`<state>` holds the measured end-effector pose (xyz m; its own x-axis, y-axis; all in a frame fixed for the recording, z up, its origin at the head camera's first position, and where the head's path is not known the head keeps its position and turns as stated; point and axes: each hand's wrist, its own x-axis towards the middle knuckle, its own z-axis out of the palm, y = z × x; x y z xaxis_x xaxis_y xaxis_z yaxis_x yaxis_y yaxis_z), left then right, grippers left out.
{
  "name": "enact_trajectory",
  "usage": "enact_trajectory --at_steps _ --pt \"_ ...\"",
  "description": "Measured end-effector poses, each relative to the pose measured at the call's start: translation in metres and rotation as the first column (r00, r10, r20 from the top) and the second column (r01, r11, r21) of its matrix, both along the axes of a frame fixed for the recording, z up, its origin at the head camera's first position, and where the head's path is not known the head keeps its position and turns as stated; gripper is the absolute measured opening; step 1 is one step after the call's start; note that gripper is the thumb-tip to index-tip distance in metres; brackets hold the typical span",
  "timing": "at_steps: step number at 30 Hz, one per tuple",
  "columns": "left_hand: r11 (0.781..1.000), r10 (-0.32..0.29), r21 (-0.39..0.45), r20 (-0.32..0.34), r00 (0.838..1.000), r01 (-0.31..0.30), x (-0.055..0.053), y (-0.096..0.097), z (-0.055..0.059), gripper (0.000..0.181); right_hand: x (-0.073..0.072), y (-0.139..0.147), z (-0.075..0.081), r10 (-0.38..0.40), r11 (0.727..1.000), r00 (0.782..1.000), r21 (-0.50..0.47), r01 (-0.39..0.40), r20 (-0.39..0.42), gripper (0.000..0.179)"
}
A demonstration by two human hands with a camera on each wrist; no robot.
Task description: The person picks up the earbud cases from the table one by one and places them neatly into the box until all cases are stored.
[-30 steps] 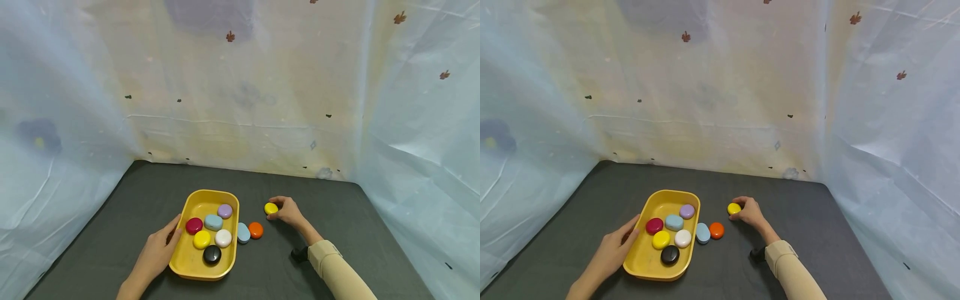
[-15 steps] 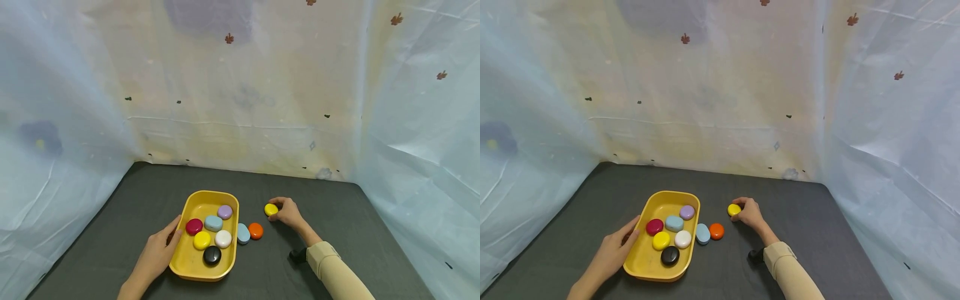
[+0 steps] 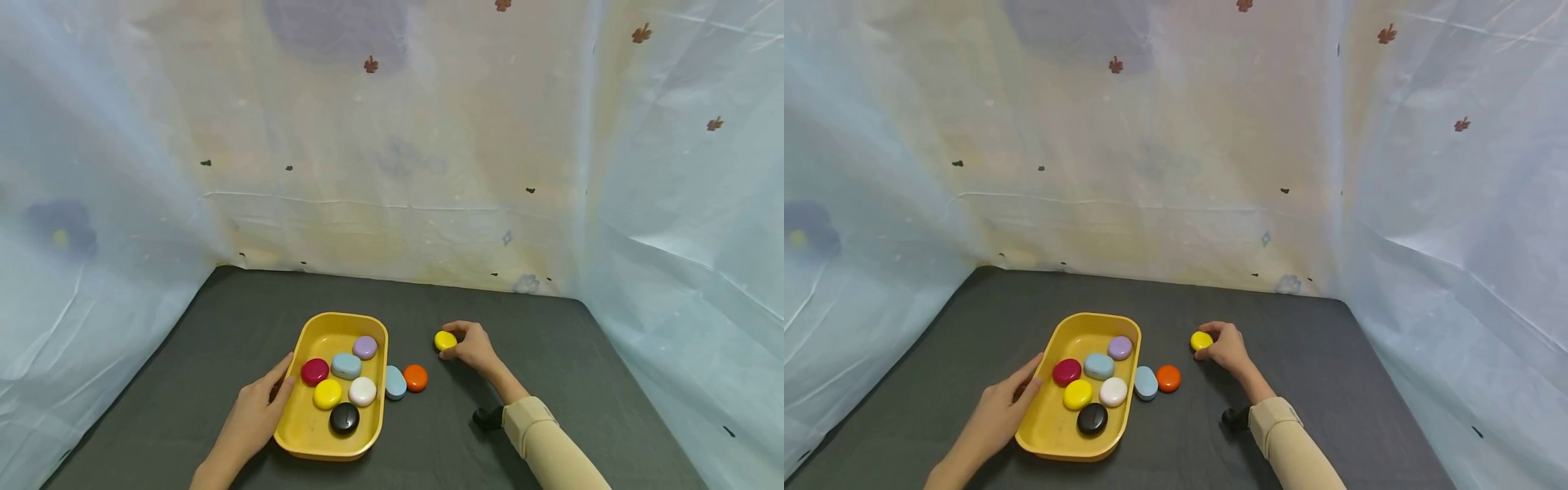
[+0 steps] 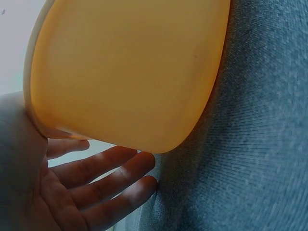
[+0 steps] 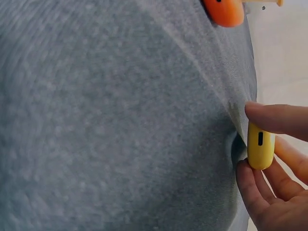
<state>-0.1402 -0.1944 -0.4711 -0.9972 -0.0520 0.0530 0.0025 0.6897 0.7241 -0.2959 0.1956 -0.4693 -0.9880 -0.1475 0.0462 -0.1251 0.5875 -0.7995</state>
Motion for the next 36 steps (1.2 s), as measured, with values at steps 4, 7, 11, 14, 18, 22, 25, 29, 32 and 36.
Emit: enact_trajectory --at_steps 4,7,11,14,18,22,25,29,32,36 --pt "1.0 -0.001 -0.003 -0.002 1.0 0.001 0.0 0.0 0.0 0.054 0.001 0.0 0.002 -0.001 1.0 1.0 0.0 0.001 -0.001 0.055" --pt "1.0 -0.003 -0.006 -0.006 1.0 0.003 0.0 0.0 0.0 0.054 0.002 -0.001 0.002 0.0 1.0 1.0 0.004 0.0 -0.004 0.054" --pt "1.0 -0.003 -0.004 -0.015 1.0 0.003 0.0 0.0 -0.001 0.054 0.004 0.0 0.001 -0.003 1.0 1.0 0.007 0.004 -0.005 0.054" --pt "1.0 -0.001 -0.008 -0.014 1.0 0.001 0.0 0.0 -0.001 0.054 0.005 0.0 0.001 -0.004 1.0 1.0 0.002 0.004 -0.002 0.054" --pt "1.0 0.003 -0.016 -0.005 1.0 -0.004 0.0 0.0 0.0 0.054 0.008 -0.001 0.003 -0.003 1.0 1.0 -0.007 0.003 0.003 0.055" --pt "1.0 0.002 -0.011 -0.001 1.0 -0.002 0.0 0.001 0.0 0.054 0.013 -0.002 0.004 -0.009 1.0 1.0 -0.015 0.01 0.005 0.055" --pt "1.0 0.0 -0.009 0.0 1.0 0.0 0.0 0.002 -0.001 0.054 0.018 -0.003 0.005 -0.01 1.0 1.0 -0.021 0.01 0.003 0.054" --pt "1.0 0.0 -0.013 0.002 1.0 0.0 0.0 0.002 -0.001 0.053 0.023 -0.005 0.006 -0.007 0.999 1.0 -0.036 0.007 -0.003 0.054" --pt "1.0 -0.001 -0.008 0.002 1.0 0.001 0.0 0.001 -0.001 0.054 0.026 -0.007 0.006 -0.006 0.999 1.0 -0.042 0.005 -0.012 0.054" --pt "1.0 -0.003 -0.004 0.005 1.0 0.003 -0.001 0.0 -0.001 0.054 0.029 -0.01 0.003 -0.001 0.999 1.0 -0.053 0.001 -0.01 0.055"
